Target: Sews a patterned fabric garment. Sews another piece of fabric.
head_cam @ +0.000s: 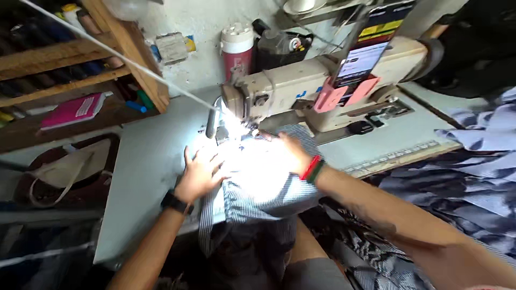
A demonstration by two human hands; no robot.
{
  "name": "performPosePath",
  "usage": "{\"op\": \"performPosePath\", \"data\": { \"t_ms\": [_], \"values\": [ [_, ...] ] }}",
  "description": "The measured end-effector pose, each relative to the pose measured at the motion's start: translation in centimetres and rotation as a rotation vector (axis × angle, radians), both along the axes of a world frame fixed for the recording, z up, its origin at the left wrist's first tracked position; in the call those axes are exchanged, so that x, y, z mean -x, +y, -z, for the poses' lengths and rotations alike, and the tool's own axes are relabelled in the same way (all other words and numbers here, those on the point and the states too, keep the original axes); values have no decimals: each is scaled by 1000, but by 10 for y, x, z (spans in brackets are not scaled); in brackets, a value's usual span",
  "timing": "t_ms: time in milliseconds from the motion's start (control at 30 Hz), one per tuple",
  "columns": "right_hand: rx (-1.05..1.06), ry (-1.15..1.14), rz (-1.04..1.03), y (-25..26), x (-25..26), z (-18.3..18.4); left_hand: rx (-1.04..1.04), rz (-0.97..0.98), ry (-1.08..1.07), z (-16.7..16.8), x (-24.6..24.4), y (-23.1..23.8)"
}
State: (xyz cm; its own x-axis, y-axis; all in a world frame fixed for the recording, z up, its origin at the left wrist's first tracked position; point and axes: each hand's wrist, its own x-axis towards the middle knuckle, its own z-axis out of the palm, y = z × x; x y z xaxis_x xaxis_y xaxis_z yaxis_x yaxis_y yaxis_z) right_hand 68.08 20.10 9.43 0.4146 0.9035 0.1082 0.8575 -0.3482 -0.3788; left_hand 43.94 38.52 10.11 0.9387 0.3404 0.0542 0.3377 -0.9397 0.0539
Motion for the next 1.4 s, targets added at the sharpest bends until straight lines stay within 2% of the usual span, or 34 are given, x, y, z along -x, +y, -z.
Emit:
{"op": "performPosePath", "data": {
  "t_ms": [33,100,133,200,267,300,333,400,433,467,500,567,633,667,767,867,933,1000,1033,1133,1200,1267,1333,1400],
  "values": [
    [-32,60,3,-12,11,-7,-5,12,24,-4,-1,-2],
    [-7,-22,-70,-24,20,-10,44,-22,42,-7,-3,3],
    [74,-36,-103,-25,16,-10,83,-30,15,-3,-3,6],
    [163,12,-78,-27,9,-8,101,83,-130,11,2,2],
    [-37,-11,-117,-38,18,-4,159,195,-162,8,5,-10],
    [-116,-140,-188,-39,19,3,203,192,-102,4,7,-11],
    [-80,-174,-228,-40,18,5,225,163,-87,6,8,-9],
    [158,-26,-189,-38,9,-9,202,146,-138,13,8,-4],
    [205,-8,-174,-36,6,-13,181,182,-188,16,7,-7],
    [162,-43,-202,-39,9,-12,173,222,-201,15,7,-12],
    [24,-149,-272,-41,12,-4,196,242,-162,9,7,-15],
    [-106,-224,-353,-45,10,7,250,195,-97,5,8,-14],
    [50,-129,-276,-45,5,3,232,157,-110,10,8,-9],
    [78,-154,-248,-44,7,0,208,184,-149,12,7,-10],
    [-72,-306,-310,-49,20,3,270,232,-79,2,9,-15],
    [45,-112,-177,-47,5,6,250,152,-106,6,7,-5],
    [70,-131,-164,-52,14,1,230,218,-149,8,5,-8],
    [-72,-298,-262,-56,23,10,297,241,-24,-3,5,-13],
    [-89,-287,-263,-55,18,14,314,219,-46,-2,4,-12],
    [65,-138,-95,-54,-1,11,267,187,-120,11,4,-5],
    [19,-223,-161,-60,13,9,285,235,-68,5,6,-13],
    [-65,-261,-239,-61,16,12,341,190,-21,-2,7,-13],
    [5,-174,-174,-58,3,14,307,166,-80,3,7,-9],
    [30,-145,-147,-61,9,10,256,259,-150,4,5,-13]
  ]
}}
